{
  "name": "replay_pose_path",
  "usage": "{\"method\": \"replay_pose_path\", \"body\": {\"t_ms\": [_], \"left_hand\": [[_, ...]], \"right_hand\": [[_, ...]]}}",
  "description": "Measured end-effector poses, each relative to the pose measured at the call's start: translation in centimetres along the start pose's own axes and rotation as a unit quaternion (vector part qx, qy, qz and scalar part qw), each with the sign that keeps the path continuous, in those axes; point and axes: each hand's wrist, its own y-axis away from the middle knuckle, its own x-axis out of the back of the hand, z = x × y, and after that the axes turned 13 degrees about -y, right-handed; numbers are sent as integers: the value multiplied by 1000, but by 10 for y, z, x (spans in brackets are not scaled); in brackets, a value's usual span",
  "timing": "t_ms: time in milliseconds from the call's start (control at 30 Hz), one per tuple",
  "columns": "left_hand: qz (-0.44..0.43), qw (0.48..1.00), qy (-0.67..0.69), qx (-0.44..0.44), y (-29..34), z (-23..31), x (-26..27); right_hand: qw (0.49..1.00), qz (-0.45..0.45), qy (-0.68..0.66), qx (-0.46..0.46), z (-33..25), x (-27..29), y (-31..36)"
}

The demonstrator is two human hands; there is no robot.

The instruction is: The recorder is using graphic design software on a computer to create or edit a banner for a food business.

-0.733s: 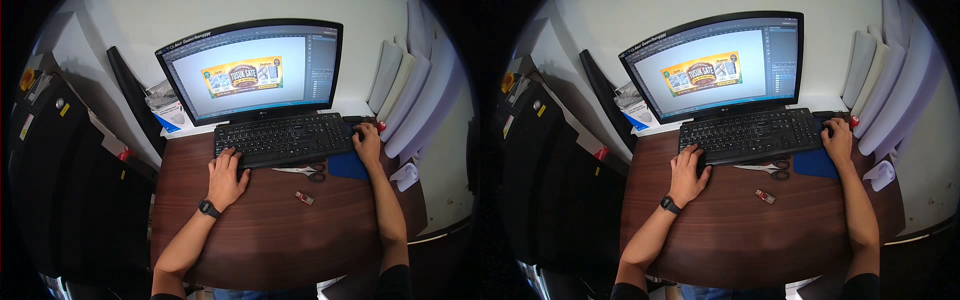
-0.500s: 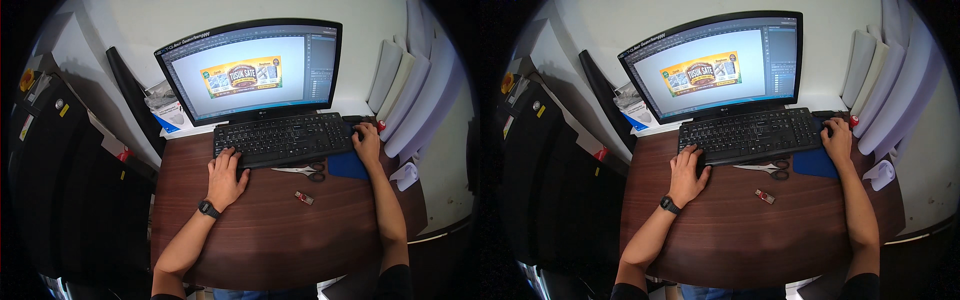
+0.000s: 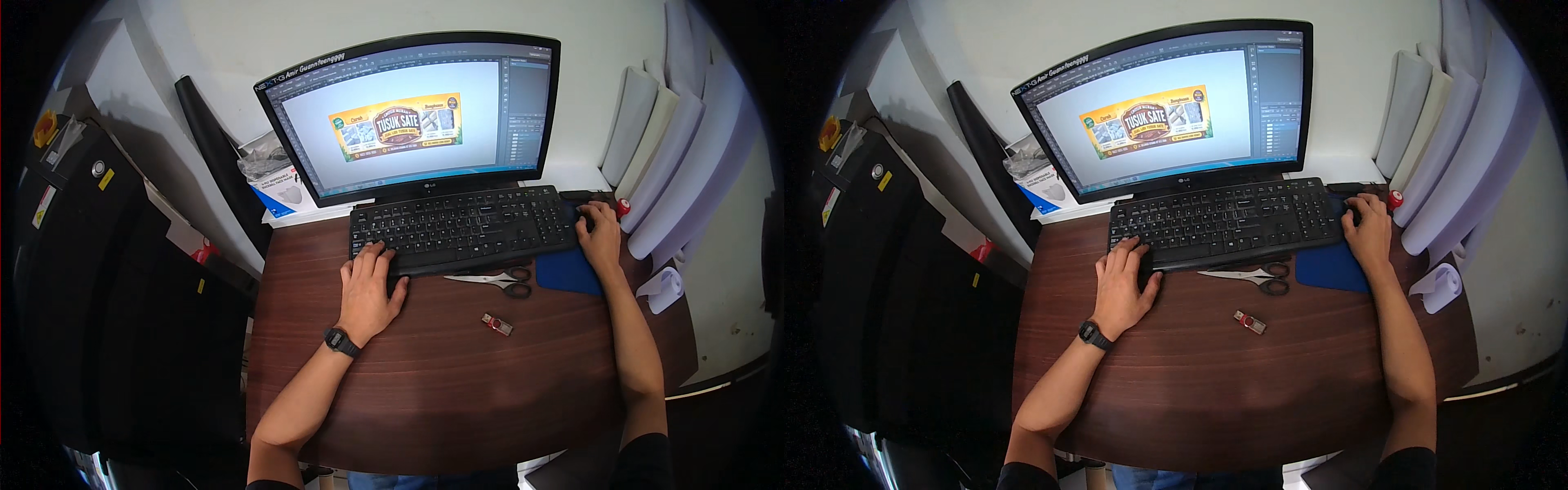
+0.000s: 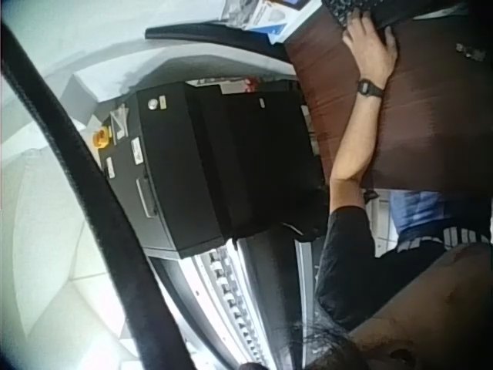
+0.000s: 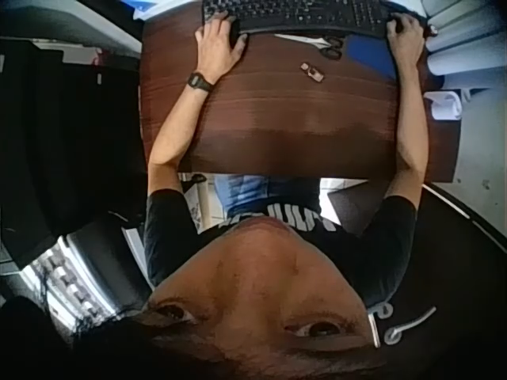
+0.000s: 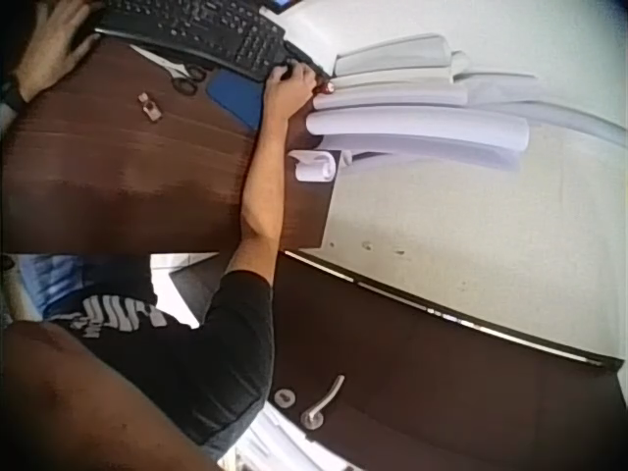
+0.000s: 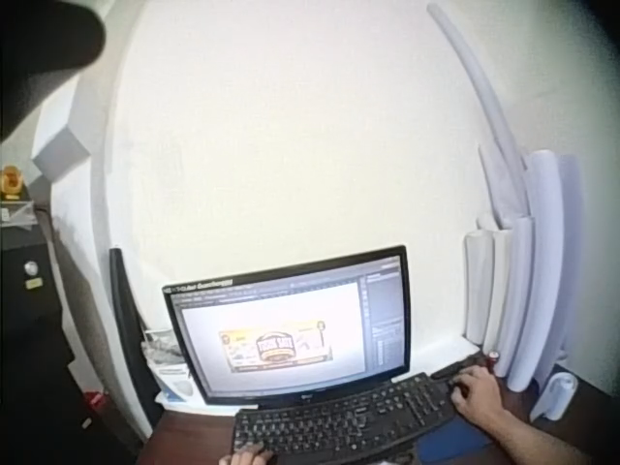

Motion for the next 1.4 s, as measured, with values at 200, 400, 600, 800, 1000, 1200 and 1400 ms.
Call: {"method": "replay_pose_path", "body": {"t_ms": [200, 400, 600, 800, 1000, 1200, 1400], "left_hand": [[5, 1000, 5, -1, 0, 2, 1], [6, 1000, 15, -6, 1, -1, -2], [15, 1000, 7, -22, 0, -1, 1], [-19, 999, 20, -34, -1, -4, -1], [-56, 997, 25, -39, -4, -6, 0], [-57, 997, 16, -40, -4, -5, 2], [-59, 997, 26, -33, -6, -5, 4]], "right_hand": [[1000, -4, 5, -3, 6, 1, 1], [1000, -5, 0, -6, -3, -1, 1], [1000, 0, 0, 12, 1, 1, -2], [1000, -7, -4, 25, 7, -1, -1], [1000, 3, 7, 19, 4, 0, 0], [1000, -1, 3, 13, 4, -1, 0], [1000, 1, 3, 11, 2, 0, 0]]}}
